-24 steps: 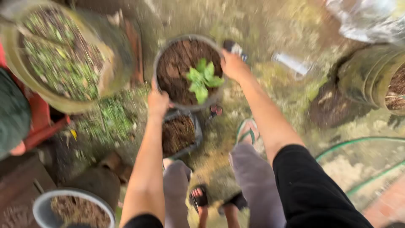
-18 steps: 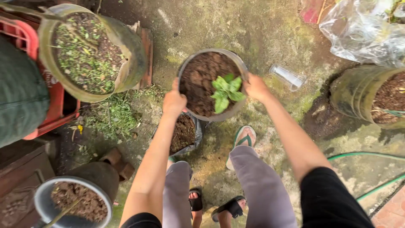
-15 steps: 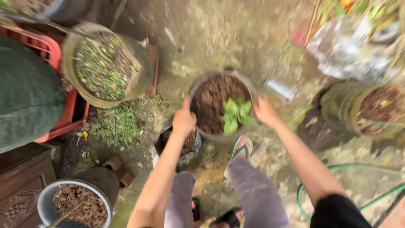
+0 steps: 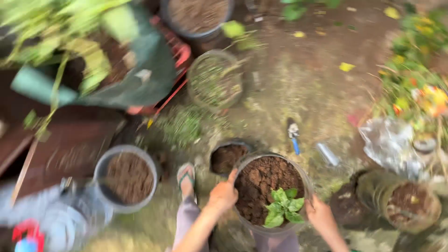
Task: Working with soil and plants in an outdoor garden, including digging with a trowel and tending to potted saplings.
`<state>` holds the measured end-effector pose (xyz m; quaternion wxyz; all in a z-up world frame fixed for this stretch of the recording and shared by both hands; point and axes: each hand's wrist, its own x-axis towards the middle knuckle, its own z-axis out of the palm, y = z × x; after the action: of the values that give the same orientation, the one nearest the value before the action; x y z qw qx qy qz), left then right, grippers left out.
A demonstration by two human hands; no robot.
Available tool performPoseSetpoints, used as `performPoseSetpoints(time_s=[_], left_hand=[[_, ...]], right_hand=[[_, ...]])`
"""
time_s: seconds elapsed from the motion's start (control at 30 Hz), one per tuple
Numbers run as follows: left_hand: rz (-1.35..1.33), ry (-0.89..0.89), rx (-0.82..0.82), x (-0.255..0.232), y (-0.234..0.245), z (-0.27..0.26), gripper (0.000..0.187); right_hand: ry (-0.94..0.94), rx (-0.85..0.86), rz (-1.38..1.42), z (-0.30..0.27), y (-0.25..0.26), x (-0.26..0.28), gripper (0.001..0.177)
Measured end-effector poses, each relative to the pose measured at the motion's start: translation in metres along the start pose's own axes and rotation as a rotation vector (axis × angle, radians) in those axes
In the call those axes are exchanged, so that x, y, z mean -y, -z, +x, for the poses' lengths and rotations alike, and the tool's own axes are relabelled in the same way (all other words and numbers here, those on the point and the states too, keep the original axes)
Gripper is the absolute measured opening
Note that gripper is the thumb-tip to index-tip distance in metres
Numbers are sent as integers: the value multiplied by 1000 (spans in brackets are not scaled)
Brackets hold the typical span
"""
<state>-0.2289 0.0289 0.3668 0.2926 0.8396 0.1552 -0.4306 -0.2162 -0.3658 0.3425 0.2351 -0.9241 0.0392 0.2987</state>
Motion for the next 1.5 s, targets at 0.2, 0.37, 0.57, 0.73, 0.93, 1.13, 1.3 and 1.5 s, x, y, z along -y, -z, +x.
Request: performPoseSetpoints(time_s=[0.2,0.37,0.57,0.73,0.93,1.13,1.3,1.5], left_hand=[[4,39,-345,150,106,-123,87],[-284,394,-149,214,286,-286,85],[-433,694,-361,374,367,-433,83],[-662,626,-618,616,391,-479,82],[-760,582,-724,718,504,-453,74],[-673,540,-854,803,507,-399,59],[-1267,10,-1616,671,437,-433,77],[-1726,6,-1578,538,383,-352,87]], right_hand=[[-44,184,126,-54,-43,215,41],[306,219,183,-77,-90,403,35],[624,510,175,-141,-72,710,62],[951,533,129,-153,-139,865,57],[920,529,156,-150,-208,1011,62],[948,353,-3,-138,-262,1063,61],[777,566,89,-161,-226,1082,80],[753,748,243,-160,-216,1061,97]])
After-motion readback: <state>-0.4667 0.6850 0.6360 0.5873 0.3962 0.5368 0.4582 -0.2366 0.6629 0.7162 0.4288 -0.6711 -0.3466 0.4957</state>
